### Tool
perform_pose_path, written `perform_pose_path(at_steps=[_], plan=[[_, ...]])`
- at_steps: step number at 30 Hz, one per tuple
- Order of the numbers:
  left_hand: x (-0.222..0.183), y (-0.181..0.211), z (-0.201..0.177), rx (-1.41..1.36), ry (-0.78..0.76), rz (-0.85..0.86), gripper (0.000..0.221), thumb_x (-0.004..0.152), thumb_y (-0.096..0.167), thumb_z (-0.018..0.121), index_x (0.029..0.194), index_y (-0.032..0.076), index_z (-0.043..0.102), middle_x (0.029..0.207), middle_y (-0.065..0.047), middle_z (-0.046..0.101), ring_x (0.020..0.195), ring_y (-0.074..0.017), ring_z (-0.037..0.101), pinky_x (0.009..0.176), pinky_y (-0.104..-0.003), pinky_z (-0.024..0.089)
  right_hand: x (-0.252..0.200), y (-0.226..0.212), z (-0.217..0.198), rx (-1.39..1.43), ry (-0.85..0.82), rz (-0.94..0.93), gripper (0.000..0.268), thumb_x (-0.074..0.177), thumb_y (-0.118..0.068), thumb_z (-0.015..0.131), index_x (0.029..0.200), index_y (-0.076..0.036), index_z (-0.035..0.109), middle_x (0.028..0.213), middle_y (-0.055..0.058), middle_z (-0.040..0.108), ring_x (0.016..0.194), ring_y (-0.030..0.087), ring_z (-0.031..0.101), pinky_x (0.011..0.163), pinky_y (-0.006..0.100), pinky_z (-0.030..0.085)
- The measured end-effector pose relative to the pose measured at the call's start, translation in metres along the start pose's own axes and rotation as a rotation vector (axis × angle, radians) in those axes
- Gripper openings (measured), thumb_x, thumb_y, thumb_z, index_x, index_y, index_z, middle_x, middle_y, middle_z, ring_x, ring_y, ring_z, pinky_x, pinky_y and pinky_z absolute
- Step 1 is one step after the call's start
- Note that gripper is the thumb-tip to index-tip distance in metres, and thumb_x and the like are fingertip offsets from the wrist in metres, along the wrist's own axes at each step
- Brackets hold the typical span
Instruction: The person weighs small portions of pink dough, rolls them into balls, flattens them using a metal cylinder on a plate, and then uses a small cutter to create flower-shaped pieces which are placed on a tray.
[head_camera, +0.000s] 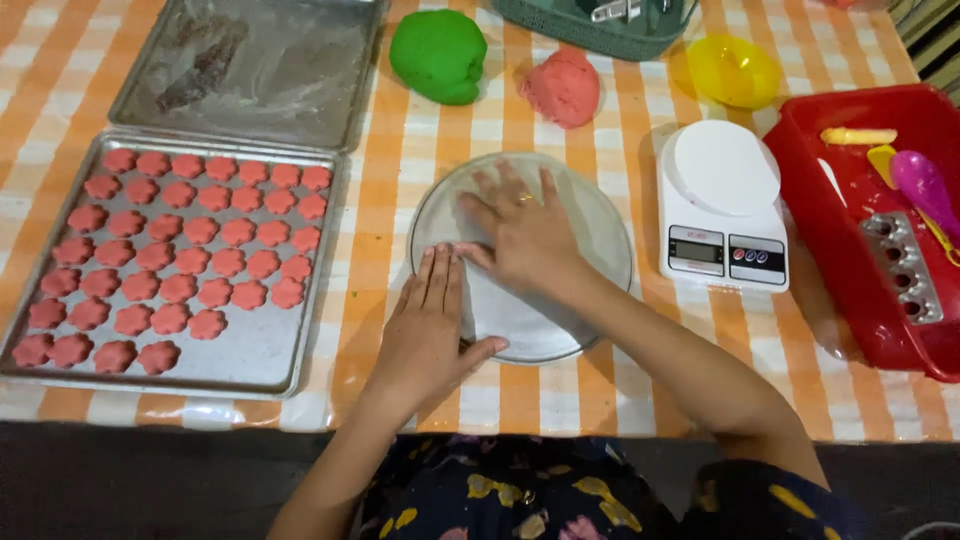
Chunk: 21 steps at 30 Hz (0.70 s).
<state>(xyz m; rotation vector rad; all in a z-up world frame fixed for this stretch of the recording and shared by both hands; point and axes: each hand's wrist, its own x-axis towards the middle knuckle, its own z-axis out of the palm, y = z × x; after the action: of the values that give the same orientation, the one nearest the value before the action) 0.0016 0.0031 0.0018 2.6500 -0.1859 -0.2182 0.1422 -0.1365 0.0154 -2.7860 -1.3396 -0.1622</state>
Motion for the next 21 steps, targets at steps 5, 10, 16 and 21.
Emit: perform_pose_path(at_steps=[5,10,16,21], plan=[[-0.004,0.003,-0.002,0.022,-0.009,-0.016,0.109,0.094,0.064,0.061,0.157,-0.014,0.018,0.167,-0.036,0.008,0.157,-0.046,0.003,0.123,-0.056,0.01,0.001,0.025,0.03,0.389,0.151,0.027,0.045,0.106,-0.044,0.043,0.135,-0.018,0.066,0.145,0.012,0.06,0.145,0.04,0.039,0.116,0.066,0.024],[-0.001,0.003,-0.004,0.037,-0.001,-0.015,0.11,0.093,0.065,0.063,0.157,-0.014,0.019,0.166,-0.036,0.011,0.157,-0.0458,0.003,0.123,-0.055,0.01,0.004,0.031,-0.019,1.258,-0.02,0.384,0.07,0.101,-0.054,0.023,0.148,-0.016,0.057,0.157,0.012,0.046,0.151,0.044,0.029,0.123,0.065,0.009],[0.0,-0.002,0.004,0.044,0.005,-0.001,0.113,0.092,0.067,0.062,0.156,-0.016,0.018,0.166,-0.037,0.01,0.156,-0.0482,0.003,0.123,-0.057,0.011,0.001,0.011,0.033,-0.046,0.101,0.057,0.057,0.099,-0.056,0.05,0.143,-0.022,0.061,0.147,0.002,0.058,0.145,0.029,0.043,0.117,0.063,0.025],[-0.003,0.004,-0.004,-0.032,-0.005,-0.007,0.109,0.094,0.062,0.063,0.155,-0.017,0.018,0.164,-0.039,0.012,0.156,-0.05,0.001,0.122,-0.058,0.009,0.012,0.044,0.05,0.714,0.188,0.133,0.047,0.104,-0.028,0.051,0.06,-0.02,0.065,0.063,-0.005,0.066,0.067,0.019,0.063,0.069,0.031,0.053]])
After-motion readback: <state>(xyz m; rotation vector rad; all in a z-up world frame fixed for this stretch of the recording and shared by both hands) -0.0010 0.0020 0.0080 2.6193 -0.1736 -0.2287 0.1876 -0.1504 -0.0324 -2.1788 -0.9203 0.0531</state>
